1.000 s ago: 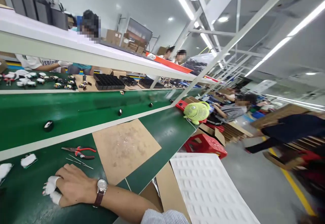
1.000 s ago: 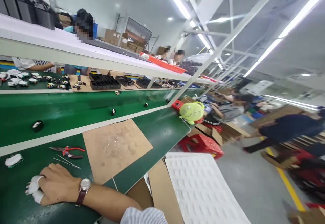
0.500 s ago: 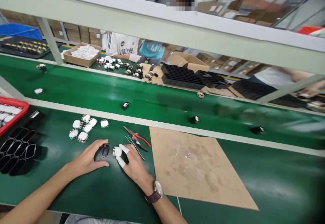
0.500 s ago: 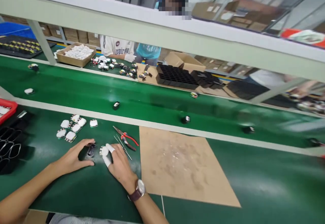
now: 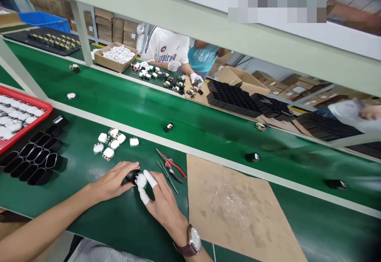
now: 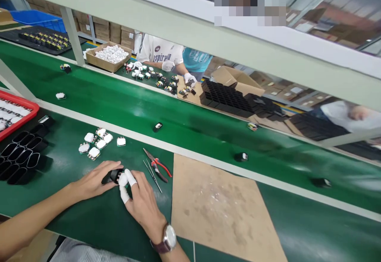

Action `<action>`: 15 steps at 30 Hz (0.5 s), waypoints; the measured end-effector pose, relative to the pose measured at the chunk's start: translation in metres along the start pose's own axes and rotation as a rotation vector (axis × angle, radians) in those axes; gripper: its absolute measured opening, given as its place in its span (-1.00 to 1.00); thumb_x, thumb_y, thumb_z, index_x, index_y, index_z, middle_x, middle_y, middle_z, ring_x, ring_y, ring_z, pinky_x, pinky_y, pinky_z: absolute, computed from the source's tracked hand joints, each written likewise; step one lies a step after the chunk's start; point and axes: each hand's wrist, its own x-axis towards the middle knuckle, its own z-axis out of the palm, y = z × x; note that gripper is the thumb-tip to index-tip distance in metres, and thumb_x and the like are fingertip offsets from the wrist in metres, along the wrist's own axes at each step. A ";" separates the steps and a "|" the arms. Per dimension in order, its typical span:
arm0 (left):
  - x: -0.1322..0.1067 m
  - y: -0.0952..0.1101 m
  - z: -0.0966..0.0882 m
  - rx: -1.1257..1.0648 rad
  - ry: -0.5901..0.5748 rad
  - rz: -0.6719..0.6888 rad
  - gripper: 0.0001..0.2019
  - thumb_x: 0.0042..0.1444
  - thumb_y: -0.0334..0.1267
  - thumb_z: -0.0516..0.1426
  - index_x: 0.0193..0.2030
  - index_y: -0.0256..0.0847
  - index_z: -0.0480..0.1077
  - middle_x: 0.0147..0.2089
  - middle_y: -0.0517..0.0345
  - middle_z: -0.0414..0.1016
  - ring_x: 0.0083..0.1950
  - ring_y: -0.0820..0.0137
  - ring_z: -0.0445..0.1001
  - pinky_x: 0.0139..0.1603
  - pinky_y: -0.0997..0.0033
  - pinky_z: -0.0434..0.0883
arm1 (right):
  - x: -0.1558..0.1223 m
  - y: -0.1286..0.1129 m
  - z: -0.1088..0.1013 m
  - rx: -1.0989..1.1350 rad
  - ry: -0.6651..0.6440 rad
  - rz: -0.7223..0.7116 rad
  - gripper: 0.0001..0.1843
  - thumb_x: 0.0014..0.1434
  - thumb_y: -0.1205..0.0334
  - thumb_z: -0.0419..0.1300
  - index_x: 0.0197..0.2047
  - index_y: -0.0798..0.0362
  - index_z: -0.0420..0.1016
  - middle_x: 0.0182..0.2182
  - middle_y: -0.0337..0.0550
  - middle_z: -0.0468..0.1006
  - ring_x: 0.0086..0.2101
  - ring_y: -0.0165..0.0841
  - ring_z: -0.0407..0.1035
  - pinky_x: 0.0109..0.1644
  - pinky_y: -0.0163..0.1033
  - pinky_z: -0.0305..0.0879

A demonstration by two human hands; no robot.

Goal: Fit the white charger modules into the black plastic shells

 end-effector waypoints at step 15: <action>-0.005 0.001 0.003 0.019 -0.058 -0.006 -0.34 0.44 -0.31 0.11 0.58 0.07 -0.03 0.36 -0.07 0.42 0.32 0.08 0.45 0.32 -0.06 0.48 | 0.007 -0.001 -0.005 -0.080 -0.206 -0.026 -0.61 0.43 0.38 0.06 0.27 0.03 0.40 0.10 0.14 0.49 0.04 -0.03 0.48 -0.03 0.10 0.63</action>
